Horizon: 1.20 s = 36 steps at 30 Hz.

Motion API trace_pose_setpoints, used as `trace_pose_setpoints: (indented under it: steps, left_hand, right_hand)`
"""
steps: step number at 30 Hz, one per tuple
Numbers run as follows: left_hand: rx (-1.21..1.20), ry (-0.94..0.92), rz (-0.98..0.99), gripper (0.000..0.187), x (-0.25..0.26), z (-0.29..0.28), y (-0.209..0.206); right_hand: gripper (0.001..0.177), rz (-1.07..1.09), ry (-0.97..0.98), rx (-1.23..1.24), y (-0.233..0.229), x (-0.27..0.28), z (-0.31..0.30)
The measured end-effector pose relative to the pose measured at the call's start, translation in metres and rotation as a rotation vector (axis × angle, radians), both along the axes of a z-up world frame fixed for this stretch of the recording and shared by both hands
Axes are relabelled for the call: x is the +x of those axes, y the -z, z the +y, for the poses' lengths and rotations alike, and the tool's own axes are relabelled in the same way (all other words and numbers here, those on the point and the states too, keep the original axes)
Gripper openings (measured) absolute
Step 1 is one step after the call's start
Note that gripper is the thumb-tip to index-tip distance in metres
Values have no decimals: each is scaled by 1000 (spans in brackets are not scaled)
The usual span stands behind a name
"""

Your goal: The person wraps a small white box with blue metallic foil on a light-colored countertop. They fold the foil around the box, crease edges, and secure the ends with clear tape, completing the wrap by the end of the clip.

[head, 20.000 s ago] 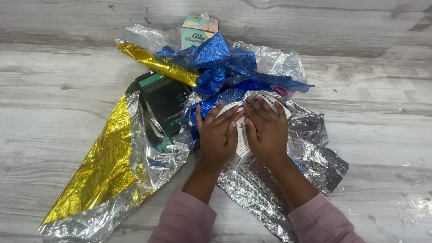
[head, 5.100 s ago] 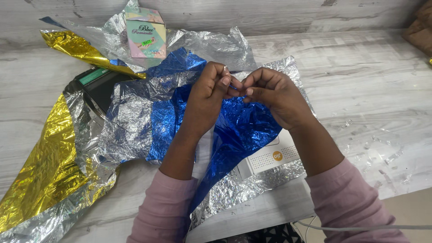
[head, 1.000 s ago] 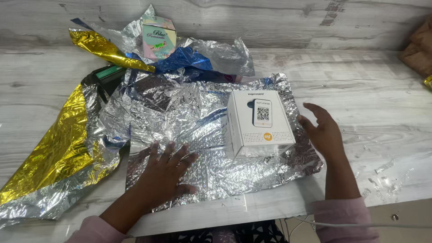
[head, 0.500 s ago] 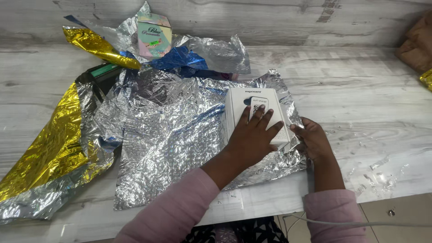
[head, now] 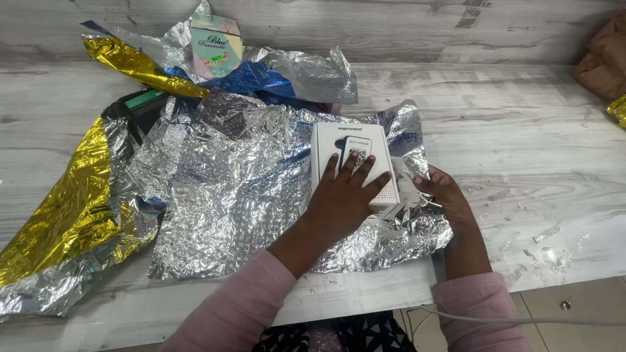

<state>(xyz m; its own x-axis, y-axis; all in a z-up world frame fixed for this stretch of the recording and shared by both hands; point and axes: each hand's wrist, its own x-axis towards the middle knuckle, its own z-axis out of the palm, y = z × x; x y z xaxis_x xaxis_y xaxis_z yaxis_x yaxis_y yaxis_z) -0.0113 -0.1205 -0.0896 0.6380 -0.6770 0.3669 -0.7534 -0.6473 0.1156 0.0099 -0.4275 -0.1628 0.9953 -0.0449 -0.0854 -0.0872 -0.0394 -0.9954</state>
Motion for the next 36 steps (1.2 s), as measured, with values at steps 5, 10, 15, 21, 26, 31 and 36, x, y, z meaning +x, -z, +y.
trace_pose_setpoints:
  steps: [5,10,15,21,26,31,36]
  left_hand:
    - [3,-12,31,69,-4,-7,-5]
    - [-69,-6,70,73,2,-8,-12]
    - [-133,-109,341,60,41,-22,-33]
    - [-206,-255,582,50,97,-57,-51]
    - [-197,-214,329,35,116,-79,-29]
    - [-401,-140,340,24,140,-67,-8]
    - [-453,-148,289,24,140,-66,-1]
  right_hand:
    - [68,-113,-159,116,-15,12,20]
    - [64,-90,-122,11,-34,3,48]
    - [53,-151,-156,-190,-66,-14,83]
    - [34,-66,-88,-1018,-111,-40,146]
    - [27,-190,-117,-1237,-127,-60,178]
    - [61,-272,-12,-1141,-130,-94,194]
    - [59,-157,100,-1125,-123,-111,205]
